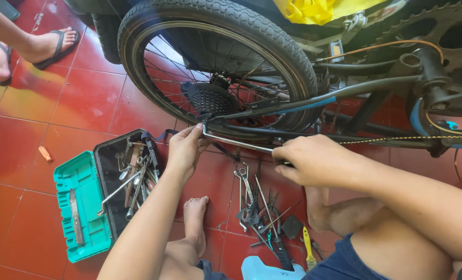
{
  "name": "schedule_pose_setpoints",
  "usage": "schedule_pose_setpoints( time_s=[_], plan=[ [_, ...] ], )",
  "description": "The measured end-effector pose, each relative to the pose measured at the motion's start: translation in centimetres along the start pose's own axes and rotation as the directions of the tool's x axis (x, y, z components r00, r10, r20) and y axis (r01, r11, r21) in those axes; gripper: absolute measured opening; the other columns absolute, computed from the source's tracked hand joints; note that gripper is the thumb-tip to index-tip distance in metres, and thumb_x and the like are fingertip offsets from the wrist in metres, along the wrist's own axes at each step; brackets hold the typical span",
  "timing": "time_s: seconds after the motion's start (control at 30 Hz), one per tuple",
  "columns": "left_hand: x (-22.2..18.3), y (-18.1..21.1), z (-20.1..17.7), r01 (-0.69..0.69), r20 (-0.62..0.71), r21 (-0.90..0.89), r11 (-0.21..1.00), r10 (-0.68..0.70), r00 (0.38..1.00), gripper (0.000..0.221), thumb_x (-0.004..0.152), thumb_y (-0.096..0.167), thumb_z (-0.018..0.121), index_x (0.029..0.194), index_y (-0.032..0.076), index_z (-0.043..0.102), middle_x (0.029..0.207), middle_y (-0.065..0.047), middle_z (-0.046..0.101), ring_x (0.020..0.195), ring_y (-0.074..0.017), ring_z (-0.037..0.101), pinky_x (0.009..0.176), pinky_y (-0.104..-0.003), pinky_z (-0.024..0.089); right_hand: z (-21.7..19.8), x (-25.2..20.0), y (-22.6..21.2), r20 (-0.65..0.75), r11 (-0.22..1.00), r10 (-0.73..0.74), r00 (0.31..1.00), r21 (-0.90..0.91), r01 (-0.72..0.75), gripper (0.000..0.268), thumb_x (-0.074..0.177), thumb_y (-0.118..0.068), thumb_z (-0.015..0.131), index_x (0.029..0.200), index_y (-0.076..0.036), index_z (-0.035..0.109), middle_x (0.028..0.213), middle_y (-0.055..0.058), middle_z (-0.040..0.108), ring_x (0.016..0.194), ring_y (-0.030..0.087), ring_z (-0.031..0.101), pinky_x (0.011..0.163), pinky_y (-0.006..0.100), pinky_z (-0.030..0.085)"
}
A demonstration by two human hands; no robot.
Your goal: Reinstalling the rear wheel of a bicycle by tightening the axle nut with a wrench.
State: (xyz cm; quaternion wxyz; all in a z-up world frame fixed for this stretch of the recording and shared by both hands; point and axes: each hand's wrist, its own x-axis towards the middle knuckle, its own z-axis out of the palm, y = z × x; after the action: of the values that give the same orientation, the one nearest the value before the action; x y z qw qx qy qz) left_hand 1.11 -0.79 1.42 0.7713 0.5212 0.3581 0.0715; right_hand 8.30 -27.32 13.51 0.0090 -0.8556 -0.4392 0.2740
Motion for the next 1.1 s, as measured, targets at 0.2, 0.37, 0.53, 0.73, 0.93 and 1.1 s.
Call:
schedule_pose_setpoints(
  time_s=[0.2, 0.37, 0.53, 0.73, 0.93, 1.1],
  plan=[
    [1.0, -1.2, 0.2, -0.100, -0.030, 0.139, 0.985, 0.105, 0.994, 0.036, 0.096, 0.015, 0.069, 0.121, -0.011, 0.068, 0.091, -0.017, 0.070, 0.076, -0.0178, 0.072, 0.083, -0.038, 0.064, 5.6, 4.3, 0.7, 0.188, 0.991, 0.027, 0.982, -0.132, -0.002, 0.023, 0.090, -0.042, 0.068, 0.103, -0.024, 0.074, 0.092, 0.004, 0.077, 0.095, 0.028, 0.076, 0.081, 0.043, 0.061],
    [1.2, -1.6, -0.7, -0.119, -0.081, 0.267, 0.956, 0.145, 0.986, 0.030, 0.092, 0.017, 0.073, 0.115, -0.001, 0.075, 0.092, -0.019, 0.074, 0.079, -0.0209, 0.075, 0.082, -0.038, 0.063, 11.4, 7.1, 1.0, 0.220, 0.991, -0.013, 0.975, -0.127, 0.042, 0.030, 0.086, -0.043, 0.072, 0.107, -0.021, 0.073, 0.095, 0.007, 0.076, 0.098, 0.030, 0.075, 0.081, 0.047, 0.061],
    [-0.2, -0.9, -0.8, -0.109, -0.105, 0.166, 0.980, 0.127, 0.986, 0.038, 0.090, 0.010, 0.071, 0.124, -0.008, 0.067, 0.098, -0.027, 0.073, 0.082, -0.0274, 0.076, 0.082, -0.039, 0.064, 7.4, 4.0, -2.2, 0.259, 0.991, -0.083, 0.962, -0.078, 0.106, 0.034, 0.091, -0.044, 0.065, 0.105, -0.015, 0.074, 0.095, 0.010, 0.076, 0.096, 0.030, 0.075, 0.083, 0.048, 0.060],
    [0.7, -1.3, -1.3, -0.095, -0.055, 0.129, 0.987, 0.103, 0.993, 0.038, 0.095, 0.012, 0.065, 0.125, -0.010, 0.060, 0.097, -0.026, 0.073, 0.080, -0.0304, 0.077, 0.087, -0.043, 0.063, 1.5, 0.2, -3.5, 0.116, 0.979, -0.085, 0.990, -0.176, 0.105, 0.033, 0.093, -0.046, 0.061, 0.101, -0.016, 0.073, 0.088, 0.007, 0.076, 0.091, 0.028, 0.076, 0.081, 0.044, 0.060],
    [1.3, -1.8, -0.7, -0.084, -0.040, 0.123, 0.989, 0.089, 0.995, 0.032, 0.097, 0.014, 0.065, 0.120, -0.008, 0.063, 0.093, -0.020, 0.074, 0.081, -0.0257, 0.077, 0.087, -0.042, 0.063, -0.2, -1.7, -1.6, -0.266, 0.981, -0.170, 0.949, -0.134, 0.138, 0.026, 0.090, -0.040, 0.064, 0.102, -0.019, 0.071, 0.080, 0.006, 0.071, 0.082, 0.031, 0.074, 0.072, 0.045, 0.057],
    [1.1, -1.8, -0.4, -0.061, -0.060, 0.037, 0.997, 0.063, 0.996, 0.029, 0.098, 0.012, 0.065, 0.117, -0.009, 0.061, 0.090, -0.017, 0.071, 0.076, -0.0225, 0.075, 0.086, -0.043, 0.064, -0.5, -1.6, -1.0, -0.457, 0.979, -0.175, 0.872, 0.012, 0.202, 0.021, 0.092, -0.033, 0.067, 0.102, -0.016, 0.076, 0.076, 0.005, 0.070, 0.076, 0.028, 0.074, 0.071, 0.039, 0.057]
  ],
)
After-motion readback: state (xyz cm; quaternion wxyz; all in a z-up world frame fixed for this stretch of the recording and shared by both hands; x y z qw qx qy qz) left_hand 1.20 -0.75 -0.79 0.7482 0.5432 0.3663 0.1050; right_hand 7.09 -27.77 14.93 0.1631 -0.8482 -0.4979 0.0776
